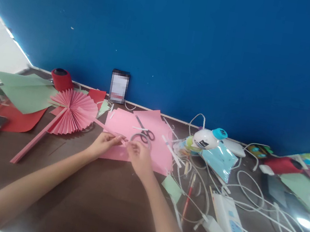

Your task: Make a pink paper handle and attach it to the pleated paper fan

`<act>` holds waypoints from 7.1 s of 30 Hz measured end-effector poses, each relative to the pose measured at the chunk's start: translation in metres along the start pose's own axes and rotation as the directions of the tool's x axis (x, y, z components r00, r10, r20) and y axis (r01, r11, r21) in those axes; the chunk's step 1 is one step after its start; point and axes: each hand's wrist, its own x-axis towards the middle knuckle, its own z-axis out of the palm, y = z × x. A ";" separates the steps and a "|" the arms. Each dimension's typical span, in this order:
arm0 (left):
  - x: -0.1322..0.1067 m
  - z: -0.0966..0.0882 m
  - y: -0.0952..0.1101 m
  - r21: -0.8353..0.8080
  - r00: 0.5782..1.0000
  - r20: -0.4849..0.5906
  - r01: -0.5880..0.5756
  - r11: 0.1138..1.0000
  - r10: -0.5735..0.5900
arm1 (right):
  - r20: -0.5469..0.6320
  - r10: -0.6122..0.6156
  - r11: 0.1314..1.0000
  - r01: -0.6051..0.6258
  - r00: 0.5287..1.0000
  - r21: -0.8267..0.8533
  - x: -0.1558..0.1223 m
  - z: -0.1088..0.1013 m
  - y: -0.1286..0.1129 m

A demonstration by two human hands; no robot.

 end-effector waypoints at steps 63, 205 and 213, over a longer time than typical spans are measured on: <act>-0.042 -0.092 0.061 0.859 0.844 -0.361 0.135 0.494 0.397 | 0.057 0.119 0.950 -0.130 0.991 0.285 -0.063 0.017 0.033; -0.081 -0.042 0.001 0.860 0.990 0.026 -0.092 0.502 0.137 | 0.189 -0.064 0.571 0.191 0.980 -0.798 -0.023 0.073 -0.013; -0.079 -0.047 0.031 0.910 0.998 0.003 -0.030 0.412 0.068 | 0.189 -0.208 0.531 0.273 0.960 -0.802 -0.024 0.069 -0.007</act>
